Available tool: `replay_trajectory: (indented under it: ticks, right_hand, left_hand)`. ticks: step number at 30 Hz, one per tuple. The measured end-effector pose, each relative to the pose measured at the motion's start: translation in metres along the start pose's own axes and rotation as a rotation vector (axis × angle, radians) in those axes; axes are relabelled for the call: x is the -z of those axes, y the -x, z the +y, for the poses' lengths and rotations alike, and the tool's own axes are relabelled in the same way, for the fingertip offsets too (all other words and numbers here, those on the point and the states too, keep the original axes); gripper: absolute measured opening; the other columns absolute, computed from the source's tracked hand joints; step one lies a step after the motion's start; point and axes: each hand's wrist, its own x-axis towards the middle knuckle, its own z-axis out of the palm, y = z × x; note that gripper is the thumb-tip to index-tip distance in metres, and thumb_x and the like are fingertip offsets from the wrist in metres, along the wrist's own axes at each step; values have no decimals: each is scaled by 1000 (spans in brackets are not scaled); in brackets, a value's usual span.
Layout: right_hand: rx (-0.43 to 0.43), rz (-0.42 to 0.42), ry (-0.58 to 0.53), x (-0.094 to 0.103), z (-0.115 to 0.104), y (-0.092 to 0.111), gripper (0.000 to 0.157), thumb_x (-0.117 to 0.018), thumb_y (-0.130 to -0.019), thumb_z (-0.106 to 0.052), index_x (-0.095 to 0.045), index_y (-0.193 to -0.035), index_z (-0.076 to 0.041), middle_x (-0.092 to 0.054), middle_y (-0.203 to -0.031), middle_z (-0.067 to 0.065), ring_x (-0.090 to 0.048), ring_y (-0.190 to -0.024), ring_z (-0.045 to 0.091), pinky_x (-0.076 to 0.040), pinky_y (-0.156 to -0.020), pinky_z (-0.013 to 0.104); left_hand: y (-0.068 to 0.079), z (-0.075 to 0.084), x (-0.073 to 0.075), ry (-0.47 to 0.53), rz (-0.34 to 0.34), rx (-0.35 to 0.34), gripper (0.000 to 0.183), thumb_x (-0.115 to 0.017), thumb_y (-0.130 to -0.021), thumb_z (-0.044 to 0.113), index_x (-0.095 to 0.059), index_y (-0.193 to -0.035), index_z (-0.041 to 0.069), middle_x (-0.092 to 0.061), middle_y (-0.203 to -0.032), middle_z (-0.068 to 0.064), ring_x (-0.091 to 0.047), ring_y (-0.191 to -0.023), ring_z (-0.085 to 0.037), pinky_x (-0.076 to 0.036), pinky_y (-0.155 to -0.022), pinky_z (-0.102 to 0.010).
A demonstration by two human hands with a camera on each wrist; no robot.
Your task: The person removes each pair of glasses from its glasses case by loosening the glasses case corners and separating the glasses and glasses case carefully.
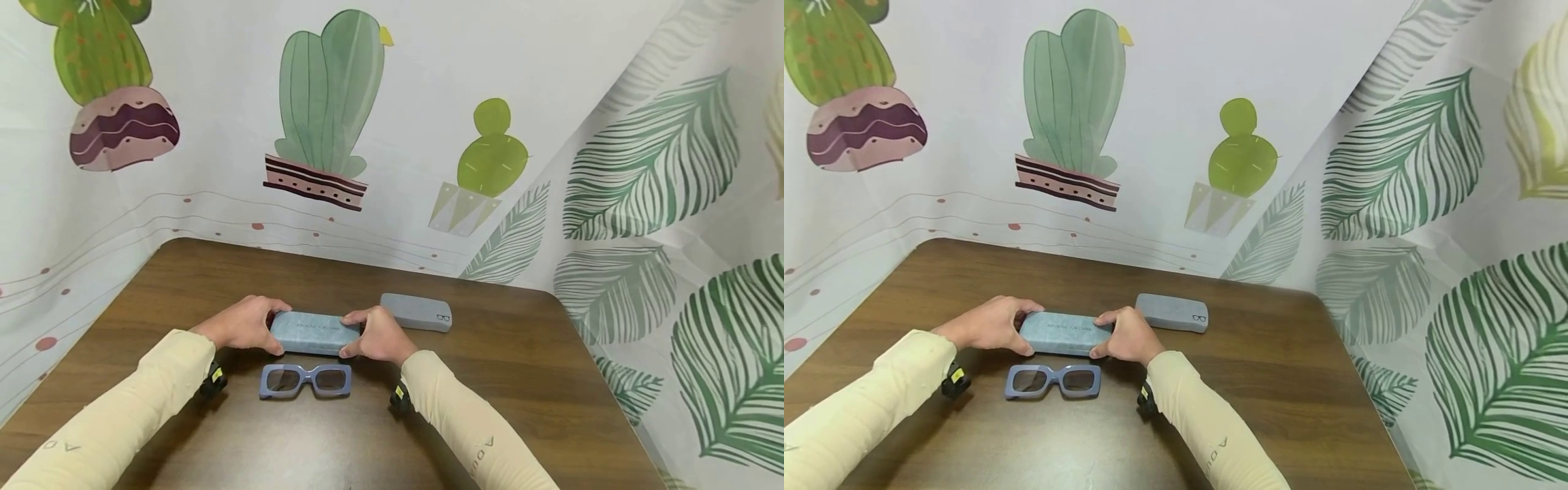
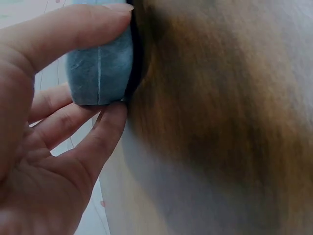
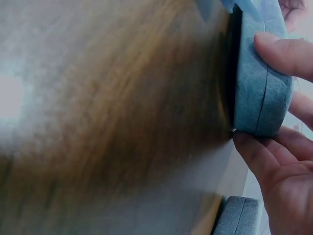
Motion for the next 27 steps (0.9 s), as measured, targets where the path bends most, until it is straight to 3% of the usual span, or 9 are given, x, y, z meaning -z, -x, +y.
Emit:
replay_trajectory:
  ticks: [7, 14, 22, 27]
  right_hand:
    - [38, -12, 130, -2, -3, 1, 59, -97, -69, -19, -77, -124, -10, -76, -127, 7, -69, -123, 16, -55, -103, 34]
    - [78, -17, 243, -1, -5, 2, 61, -96, -70, -25, -76, -126, -15, -75, -127, 6, -66, -99, 7, -55, -91, 26]
    - [99, -2, 289, 7, -7, -1, 63, -96, -71, -24, -74, -129, -11, -75, -129, 7, -71, -117, 16, -56, -101, 34]
    - [131, 15, 350, 18, -12, -8, 64, -95, -73, -25, -73, -130, -9, -75, -130, 7, -71, -117, 19, -56, -102, 36]
  left_hand:
    - [1, -1, 1, 2, 4, 9, 78, -97, -62, 30, -69, -128, 1, -73, -101, -4, -61, -88, -16, -50, -79, -31]
    - [-1, 0, 1, -12, 11, -6, 72, -97, -61, 29, -72, -123, 3, -74, -100, -3, -60, -87, -16, -50, -79, -31]
    - [-6, 0, 4, -7, 47, -38, 72, -97, -61, 27, -72, -123, 2, -75, -99, -4, -61, -86, -16, -51, -78, -31]
    - [-14, 1, 11, -15, 70, -40, 74, -97, -61, 27, -71, -125, 0, -76, -102, -5, -62, -87, -16, -51, -80, -32]
